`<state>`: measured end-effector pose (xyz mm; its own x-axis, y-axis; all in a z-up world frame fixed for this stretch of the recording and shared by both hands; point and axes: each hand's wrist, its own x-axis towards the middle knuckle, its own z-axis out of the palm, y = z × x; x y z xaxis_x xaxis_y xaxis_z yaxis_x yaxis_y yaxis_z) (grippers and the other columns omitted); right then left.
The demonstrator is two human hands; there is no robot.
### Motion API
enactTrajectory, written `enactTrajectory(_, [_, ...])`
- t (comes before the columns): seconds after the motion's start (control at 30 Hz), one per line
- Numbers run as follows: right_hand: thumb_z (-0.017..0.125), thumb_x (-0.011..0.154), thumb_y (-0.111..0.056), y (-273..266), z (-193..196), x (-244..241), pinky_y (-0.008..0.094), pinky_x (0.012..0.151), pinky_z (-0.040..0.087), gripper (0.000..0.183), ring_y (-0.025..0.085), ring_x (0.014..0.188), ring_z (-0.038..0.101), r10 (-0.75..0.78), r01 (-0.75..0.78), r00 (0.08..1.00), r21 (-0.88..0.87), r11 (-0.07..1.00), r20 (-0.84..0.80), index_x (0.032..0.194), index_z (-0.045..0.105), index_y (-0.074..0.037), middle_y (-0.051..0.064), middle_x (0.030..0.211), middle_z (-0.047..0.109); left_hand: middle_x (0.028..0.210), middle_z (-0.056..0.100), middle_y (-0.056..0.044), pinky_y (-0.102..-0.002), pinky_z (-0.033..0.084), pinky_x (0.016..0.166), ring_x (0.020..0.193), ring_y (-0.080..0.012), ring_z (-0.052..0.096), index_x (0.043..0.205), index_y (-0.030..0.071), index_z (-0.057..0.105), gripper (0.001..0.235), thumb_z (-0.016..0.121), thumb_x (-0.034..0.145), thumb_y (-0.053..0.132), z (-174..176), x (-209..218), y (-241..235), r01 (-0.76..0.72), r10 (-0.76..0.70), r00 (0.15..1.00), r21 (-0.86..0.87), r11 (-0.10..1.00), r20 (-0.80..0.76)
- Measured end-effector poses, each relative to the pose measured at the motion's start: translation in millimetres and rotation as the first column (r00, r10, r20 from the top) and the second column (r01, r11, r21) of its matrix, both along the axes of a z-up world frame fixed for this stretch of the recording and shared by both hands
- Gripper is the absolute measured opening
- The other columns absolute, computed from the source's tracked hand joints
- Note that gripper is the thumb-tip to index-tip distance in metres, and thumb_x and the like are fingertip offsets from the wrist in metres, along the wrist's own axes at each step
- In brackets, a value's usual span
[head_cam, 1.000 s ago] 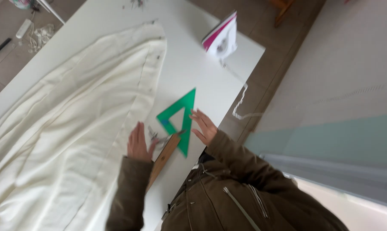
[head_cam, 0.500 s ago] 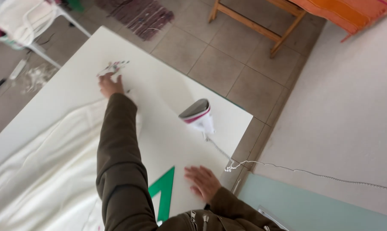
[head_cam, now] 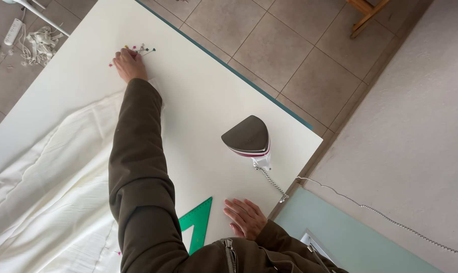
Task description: Pinning white fabric on a cutting table to mark a hem or seam.
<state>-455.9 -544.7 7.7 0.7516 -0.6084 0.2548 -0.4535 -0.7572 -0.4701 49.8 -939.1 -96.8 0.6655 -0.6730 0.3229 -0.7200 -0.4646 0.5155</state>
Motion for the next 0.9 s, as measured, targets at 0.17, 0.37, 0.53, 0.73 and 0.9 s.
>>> enactTrajectory(0.17, [0.070, 0.089, -0.023, 0.8, -3.5, 0.5, 0.044, 0.117, 0.036, 0.059, 0.022, 0.141, 0.050, -0.011, 0.011, 1.000, -0.035, 0.999, -0.006, 0.145, 0.055, -0.012, 0.006, 0.156, 0.051, 0.095, 0.072, -0.006, -0.045, 0.050, 0.084, 0.096, -0.0309, 0.057, 0.087, 0.010, 0.074, 0.014, 0.085, 0.079, 0.014, 26.2, -4.2, -0.5, 0.025, -0.018, 0.995, 0.067, 0.997, -0.098])
enactTrajectory(0.37, [0.069, 0.090, -0.024, 4.1, 1.1, -0.8, 0.046, 0.118, 0.034, 0.059, 0.023, 0.143, 0.047, -0.001, 0.002, 1.000, 0.026, 1.000, -0.029, 0.146, 0.053, -0.013, 0.006, 0.158, 0.048, 0.079, 0.075, -0.003, -0.038, 0.055, 0.071, 0.074, -0.0225, 0.071, 0.082, 0.010, 0.077, 0.010, 0.085, 0.080, 0.014, 62.0, -11.8, 9.9, 0.009, 0.002, 0.973, 0.046, 0.999, -0.231])
enactTrajectory(0.53, [0.068, 0.090, -0.022, 10.7, 11.4, -0.9, 0.048, 0.118, 0.033, 0.059, 0.024, 0.144, 0.045, 0.000, 0.002, 0.999, 0.077, 0.997, -0.034, 0.145, 0.052, -0.013, 0.005, 0.158, 0.047, 0.077, 0.078, -0.008, -0.033, 0.059, 0.066, 0.068, -0.0180, 0.074, 0.083, 0.004, 0.078, 0.010, 0.086, 0.079, 0.009, 65.8, -12.4, 40.9, 0.041, -0.100, 0.960, -0.224, 0.974, -0.261])
enactTrajectory(0.73, [0.068, 0.090, -0.021, 8.2, 7.9, 2.2, 0.049, 0.118, 0.032, 0.055, 0.025, 0.143, 0.046, 0.004, -0.002, 1.000, 0.050, 0.999, -0.030, 0.142, 0.052, -0.015, 0.005, 0.156, 0.049, 0.084, 0.079, -0.006, -0.029, 0.062, 0.076, 0.078, -0.0116, 0.077, 0.093, 0.000, 0.075, 0.013, 0.082, 0.089, 0.010, 144.9, -42.6, 174.5, 0.093, -0.316, 0.814, -0.428, 0.899, -0.488])
enactTrajectory(0.9, [0.068, 0.089, -0.023, 14.4, -20.0, -2.4, 0.050, 0.117, 0.031, 0.054, 0.025, 0.142, 0.047, 0.072, -0.071, 0.997, 0.036, 0.997, -0.004, 0.140, 0.054, -0.017, 0.004, 0.155, 0.050, 0.091, 0.078, -0.005, -0.029, 0.058, 0.079, 0.083, -0.0112, 0.070, 0.100, -0.001, 0.075, 0.012, 0.079, 0.097, 0.010, 223.9, -68.1, 437.4, 0.184, -0.307, 0.873, -0.327, 0.927, -0.379])
